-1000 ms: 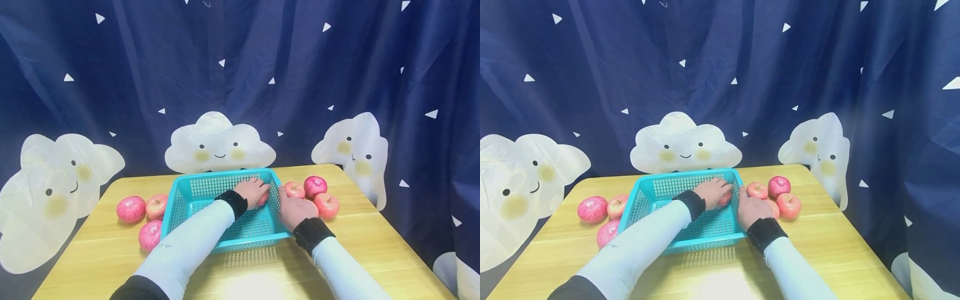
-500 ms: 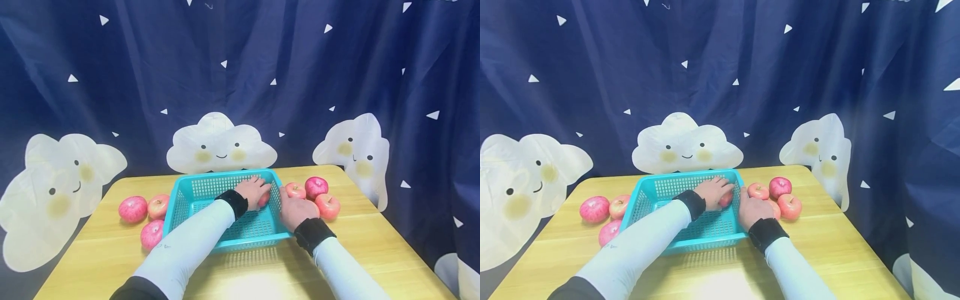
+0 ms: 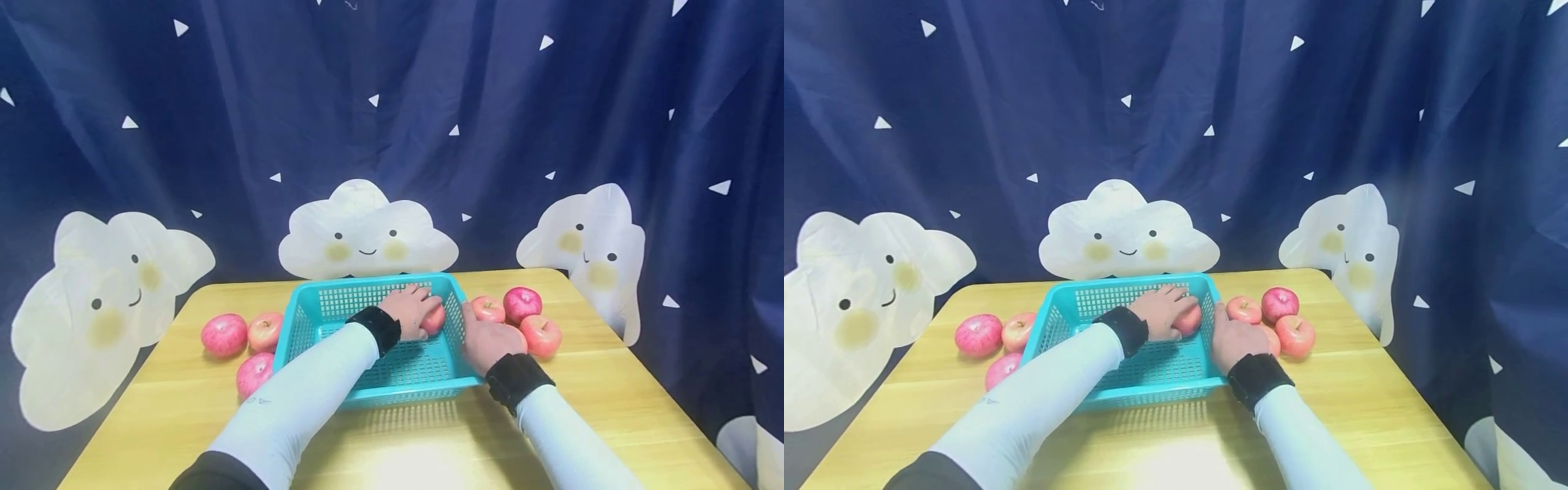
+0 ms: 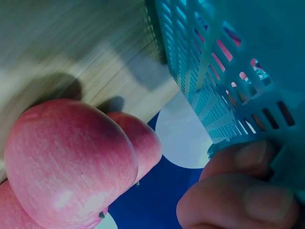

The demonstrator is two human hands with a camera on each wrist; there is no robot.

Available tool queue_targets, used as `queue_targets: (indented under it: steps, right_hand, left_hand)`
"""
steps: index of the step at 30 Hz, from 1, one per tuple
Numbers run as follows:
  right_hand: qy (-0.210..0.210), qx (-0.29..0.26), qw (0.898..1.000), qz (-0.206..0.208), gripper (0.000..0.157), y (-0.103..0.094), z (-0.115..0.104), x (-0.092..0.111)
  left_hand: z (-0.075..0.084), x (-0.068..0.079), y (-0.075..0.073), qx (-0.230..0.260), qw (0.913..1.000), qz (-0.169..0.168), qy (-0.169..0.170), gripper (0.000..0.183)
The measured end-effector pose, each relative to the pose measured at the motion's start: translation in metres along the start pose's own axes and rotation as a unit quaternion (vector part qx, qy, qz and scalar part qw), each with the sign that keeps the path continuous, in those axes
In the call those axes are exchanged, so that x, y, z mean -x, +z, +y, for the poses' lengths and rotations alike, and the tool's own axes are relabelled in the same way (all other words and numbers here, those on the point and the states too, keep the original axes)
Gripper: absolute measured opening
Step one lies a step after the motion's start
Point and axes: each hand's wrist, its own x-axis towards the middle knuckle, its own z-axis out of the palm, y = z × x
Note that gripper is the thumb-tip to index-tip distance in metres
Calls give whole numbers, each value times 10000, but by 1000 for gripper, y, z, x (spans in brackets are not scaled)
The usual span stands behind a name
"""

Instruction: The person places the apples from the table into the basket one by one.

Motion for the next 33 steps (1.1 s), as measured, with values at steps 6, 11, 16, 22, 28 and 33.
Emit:
queue_targets:
  steps: [6, 11, 16, 22, 28, 33]
  right_hand:
    - [36, -194, 9998, -66, 70, -1, 1, 1]
    - [86, -207, 9997, -112, 72, 3, 2, 2]
    - [130, -252, 9995, -116, 71, 6, 2, 0]
    - [77, -284, 9995, -104, 70, 6, -2, -1]
    - [-10, -270, 9996, -63, 70, 2, -2, 1]
    - [-32, -247, 9997, -51, 69, 0, -2, 0]
  left_hand:
    - [-1, 8, -5, 123, 9999, 46, -10, 77]
    - [-1, 17, -10, 252, 9996, 24, -78, 77]
    - [-4, 29, -21, 341, 9991, -99, -219, 77]
    - [-8, 43, -33, 266, 9988, -140, -397, 77]
    - [-12, 52, -39, 328, 9980, -7, -537, 76]
    - [-18, 59, -41, 238, 9975, 115, -657, 76]
